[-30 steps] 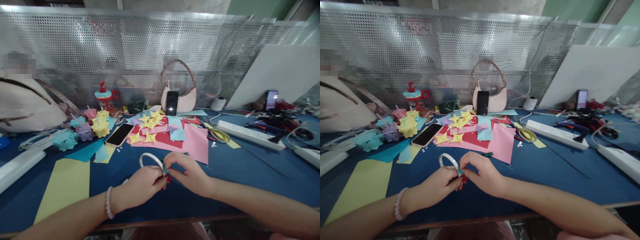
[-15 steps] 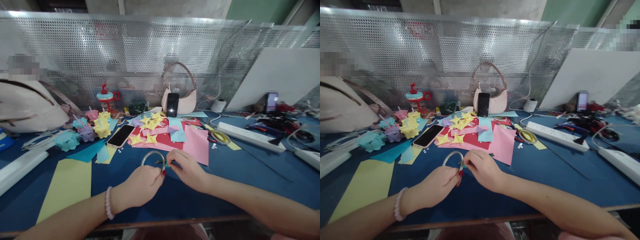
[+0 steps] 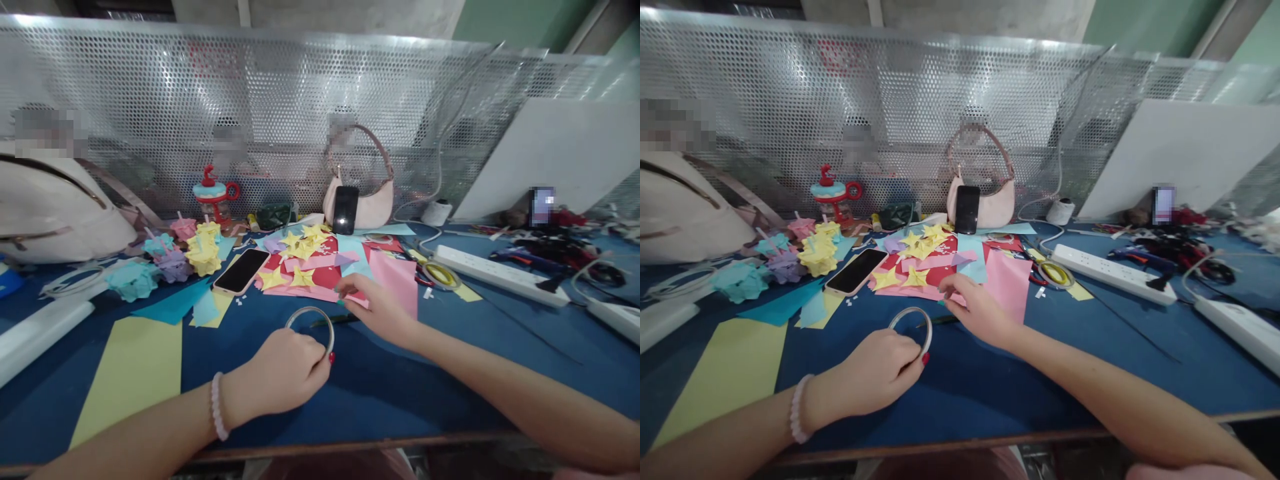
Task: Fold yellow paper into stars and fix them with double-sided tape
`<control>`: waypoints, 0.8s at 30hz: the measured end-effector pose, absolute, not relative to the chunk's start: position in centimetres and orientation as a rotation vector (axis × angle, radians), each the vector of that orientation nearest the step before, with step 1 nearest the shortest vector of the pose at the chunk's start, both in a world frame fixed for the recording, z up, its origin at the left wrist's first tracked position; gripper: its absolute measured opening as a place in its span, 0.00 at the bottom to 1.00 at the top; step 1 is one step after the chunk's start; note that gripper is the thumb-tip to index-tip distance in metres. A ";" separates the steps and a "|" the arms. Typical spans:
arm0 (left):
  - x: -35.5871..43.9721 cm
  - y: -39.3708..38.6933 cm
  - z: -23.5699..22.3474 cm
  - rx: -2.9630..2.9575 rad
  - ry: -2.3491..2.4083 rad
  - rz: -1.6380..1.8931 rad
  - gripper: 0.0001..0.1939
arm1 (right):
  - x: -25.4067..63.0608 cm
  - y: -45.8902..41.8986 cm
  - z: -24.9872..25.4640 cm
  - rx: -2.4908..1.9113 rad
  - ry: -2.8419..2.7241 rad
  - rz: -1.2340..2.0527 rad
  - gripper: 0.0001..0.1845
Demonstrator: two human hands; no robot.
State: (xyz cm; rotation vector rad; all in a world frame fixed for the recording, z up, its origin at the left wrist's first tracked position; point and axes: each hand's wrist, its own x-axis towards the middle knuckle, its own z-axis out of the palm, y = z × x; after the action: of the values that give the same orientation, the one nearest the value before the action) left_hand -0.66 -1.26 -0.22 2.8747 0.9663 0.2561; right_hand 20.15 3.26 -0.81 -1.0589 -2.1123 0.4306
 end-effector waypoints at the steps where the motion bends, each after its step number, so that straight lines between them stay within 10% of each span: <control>1: -0.7 -1.1 -0.2 2.886 0.966 0.279 0.17 | 20.1 3.6 -0.9 -1.036 -2.126 0.483 0.11; 24: -1.8 1.2 0.0 2.847 1.091 0.402 0.13 | 13.4 15.7 -1.9 -1.254 -2.079 0.857 0.22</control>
State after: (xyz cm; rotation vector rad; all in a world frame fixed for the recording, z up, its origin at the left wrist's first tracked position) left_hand -1.82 1.18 0.02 2.8467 1.0910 0.4015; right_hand 13.44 15.75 -1.92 -1.2544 -2.0788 0.8569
